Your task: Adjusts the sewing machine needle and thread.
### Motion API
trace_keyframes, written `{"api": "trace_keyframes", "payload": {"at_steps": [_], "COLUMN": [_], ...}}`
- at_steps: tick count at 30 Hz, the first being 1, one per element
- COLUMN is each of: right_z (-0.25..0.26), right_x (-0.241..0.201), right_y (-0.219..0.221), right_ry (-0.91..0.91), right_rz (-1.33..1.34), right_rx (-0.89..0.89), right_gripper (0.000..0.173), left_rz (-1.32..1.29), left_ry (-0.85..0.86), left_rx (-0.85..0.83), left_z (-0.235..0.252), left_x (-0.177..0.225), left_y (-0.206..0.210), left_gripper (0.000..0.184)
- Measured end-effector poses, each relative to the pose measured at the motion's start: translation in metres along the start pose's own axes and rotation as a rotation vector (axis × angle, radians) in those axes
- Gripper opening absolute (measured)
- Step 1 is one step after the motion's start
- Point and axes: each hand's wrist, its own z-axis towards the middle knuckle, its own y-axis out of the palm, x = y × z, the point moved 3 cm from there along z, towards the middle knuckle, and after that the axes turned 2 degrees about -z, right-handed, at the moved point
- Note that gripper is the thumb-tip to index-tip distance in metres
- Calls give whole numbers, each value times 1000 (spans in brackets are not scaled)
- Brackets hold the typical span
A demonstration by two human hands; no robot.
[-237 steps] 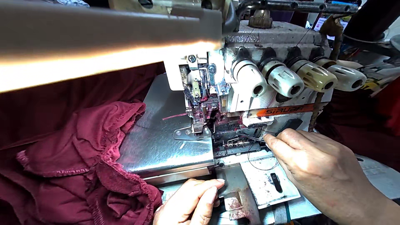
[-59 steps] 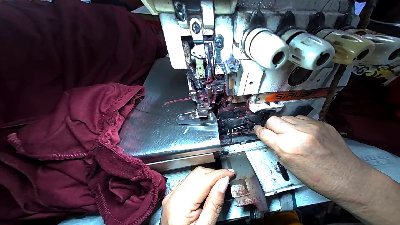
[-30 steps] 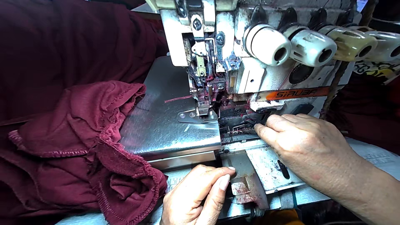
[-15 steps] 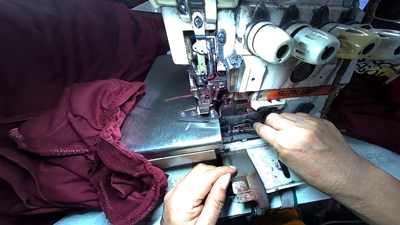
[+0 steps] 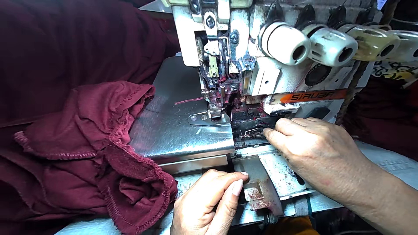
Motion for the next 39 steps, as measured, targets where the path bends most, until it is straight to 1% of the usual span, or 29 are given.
{"api": "trace_keyframes", "payload": {"at_steps": [12,19,24,39], "right_z": [0,-2,-2,0], "right_x": [-3,-5,-7,-8], "right_y": [-4,-10,-9,-7], "right_ry": [52,52,56,54], "right_rz": [-34,-27,-26,-28], "right_rx": [-12,-19,-1,2], "right_gripper": [22,21,24,21], "left_rz": [0,2,9,2], "left_ry": [-4,-6,-7,-3], "left_rx": [1,7,3,7], "left_z": [0,0,0,0], "left_x": [0,1,1,1], "left_y": [0,1,0,0], "left_gripper": [22,23,23,23]}}
